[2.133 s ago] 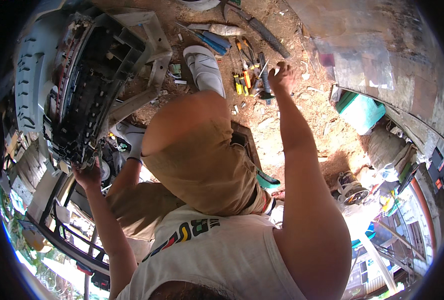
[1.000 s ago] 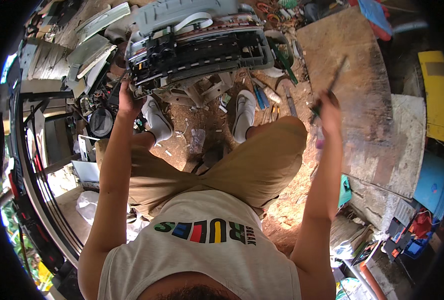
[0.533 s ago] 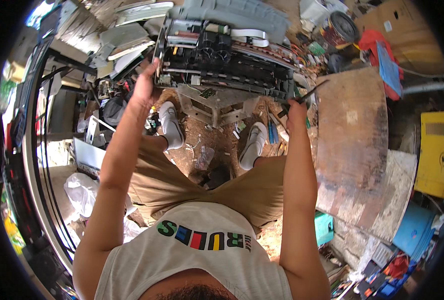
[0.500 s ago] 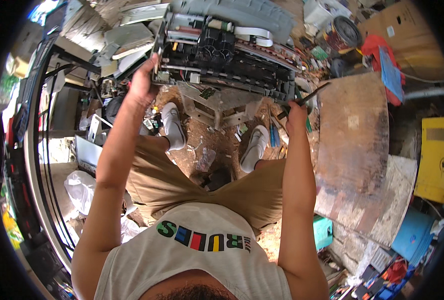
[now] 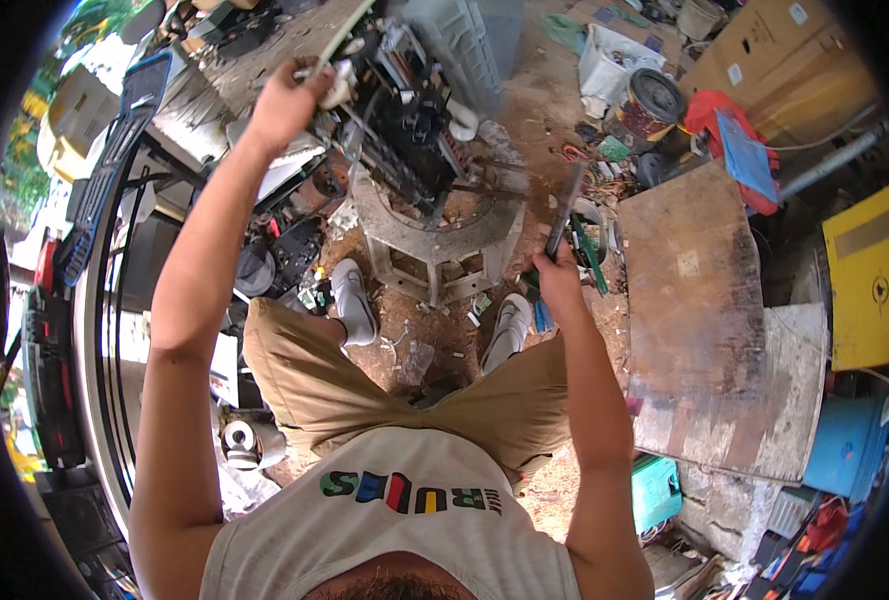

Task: The person disassembles a printer by removing screws with a screwdriver and prying off internal plastic components by hand.

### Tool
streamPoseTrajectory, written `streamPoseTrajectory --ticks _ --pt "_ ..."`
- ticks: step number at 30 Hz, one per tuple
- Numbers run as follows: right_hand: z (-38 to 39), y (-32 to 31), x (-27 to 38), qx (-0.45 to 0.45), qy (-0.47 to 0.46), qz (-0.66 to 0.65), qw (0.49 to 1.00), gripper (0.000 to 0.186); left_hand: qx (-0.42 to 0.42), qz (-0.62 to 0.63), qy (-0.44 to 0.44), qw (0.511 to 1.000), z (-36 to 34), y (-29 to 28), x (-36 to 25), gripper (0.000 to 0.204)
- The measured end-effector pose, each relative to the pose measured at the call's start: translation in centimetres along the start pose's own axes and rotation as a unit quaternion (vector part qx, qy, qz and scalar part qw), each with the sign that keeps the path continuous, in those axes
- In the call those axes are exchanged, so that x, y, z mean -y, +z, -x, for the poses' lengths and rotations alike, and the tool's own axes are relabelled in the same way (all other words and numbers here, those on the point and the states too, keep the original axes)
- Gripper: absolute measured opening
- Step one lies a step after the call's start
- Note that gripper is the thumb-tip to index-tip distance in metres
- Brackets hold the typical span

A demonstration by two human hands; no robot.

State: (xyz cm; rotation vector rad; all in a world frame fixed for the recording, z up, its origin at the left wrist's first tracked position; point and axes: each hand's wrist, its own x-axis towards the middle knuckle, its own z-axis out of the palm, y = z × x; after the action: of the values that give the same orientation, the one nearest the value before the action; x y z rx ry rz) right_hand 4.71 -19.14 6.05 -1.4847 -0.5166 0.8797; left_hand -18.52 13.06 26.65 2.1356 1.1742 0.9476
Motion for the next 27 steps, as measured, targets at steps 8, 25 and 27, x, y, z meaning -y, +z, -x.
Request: streamPoseTrajectory --ticks 8,25,27 --pt "7.2 1.8 20.6 0.046 -0.307 0.154 0.938 0.035 0.054 -0.076 0.154 0.984 3.4 3.5 -5.8 0.052" --pt "9.8 1.6 21.3 -0.045 -0.237 0.207 0.948 0.024 0.125 -0.092 0.175 0.972 4.6 5.8 -8.7 0.05" --pt "11.9 1.9 25.6 -0.086 -0.33 0.209 0.917 0.02 0.121 -0.114 0.173 0.971 4.6 5.6 -8.1 0.05"
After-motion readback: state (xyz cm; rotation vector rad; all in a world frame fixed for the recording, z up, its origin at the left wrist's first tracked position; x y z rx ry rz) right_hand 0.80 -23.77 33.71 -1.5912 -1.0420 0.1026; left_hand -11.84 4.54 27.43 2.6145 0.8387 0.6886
